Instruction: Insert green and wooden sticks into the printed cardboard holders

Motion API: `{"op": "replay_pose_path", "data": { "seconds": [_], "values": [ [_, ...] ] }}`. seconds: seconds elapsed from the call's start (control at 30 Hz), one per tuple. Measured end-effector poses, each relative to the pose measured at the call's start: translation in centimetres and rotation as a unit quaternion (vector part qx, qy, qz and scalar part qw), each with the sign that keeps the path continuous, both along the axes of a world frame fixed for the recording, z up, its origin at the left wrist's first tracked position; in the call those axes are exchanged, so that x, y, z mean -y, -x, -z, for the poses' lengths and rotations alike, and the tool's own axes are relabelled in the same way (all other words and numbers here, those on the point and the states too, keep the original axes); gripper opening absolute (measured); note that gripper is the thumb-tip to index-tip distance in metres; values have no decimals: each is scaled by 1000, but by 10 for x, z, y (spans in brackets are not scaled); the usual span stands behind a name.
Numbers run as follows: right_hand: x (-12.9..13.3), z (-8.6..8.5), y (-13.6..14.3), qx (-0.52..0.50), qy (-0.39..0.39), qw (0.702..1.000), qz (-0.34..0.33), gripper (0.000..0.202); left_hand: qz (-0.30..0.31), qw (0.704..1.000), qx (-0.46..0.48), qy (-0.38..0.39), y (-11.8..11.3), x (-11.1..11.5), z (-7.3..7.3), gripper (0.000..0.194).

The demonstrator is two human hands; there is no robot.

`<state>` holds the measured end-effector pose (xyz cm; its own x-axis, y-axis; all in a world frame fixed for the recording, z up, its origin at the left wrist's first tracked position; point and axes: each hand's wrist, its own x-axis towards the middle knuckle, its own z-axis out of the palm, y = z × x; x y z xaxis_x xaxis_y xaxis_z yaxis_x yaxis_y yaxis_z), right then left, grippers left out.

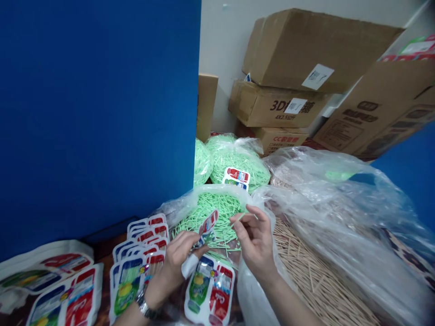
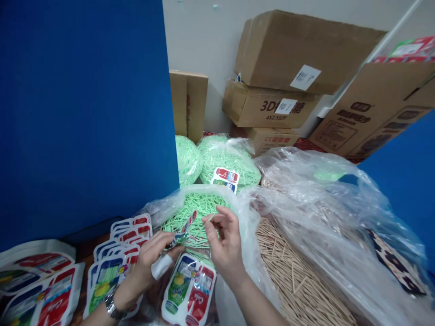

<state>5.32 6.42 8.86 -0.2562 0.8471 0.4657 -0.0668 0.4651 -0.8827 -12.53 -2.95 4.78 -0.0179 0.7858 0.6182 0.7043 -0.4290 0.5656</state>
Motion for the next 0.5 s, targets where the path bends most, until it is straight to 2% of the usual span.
{"op": "replay_pose_path", "data": {
  "seconds": [0.07, 0.17, 0.37, 0.5],
  "values": [
    [11, -8, -1, -25, -39, 999, -30, 34, 5, 1000, 5, 6, -6, -3, -4, 18],
    [14, -6, 2, -22, -100, 992, -69, 36, 12, 1000, 6, 7, -11, -3, -6, 14],
    [8, 0, 7, 53, -234, 969, -63, 46, 26, 999, 18, 16, -11, 0, -9, 15],
    [6, 1, 2, 169, -303, 934, -84, 22, 22, 999, 35, 9, -10, 0, -13, 12]
  ]
}}
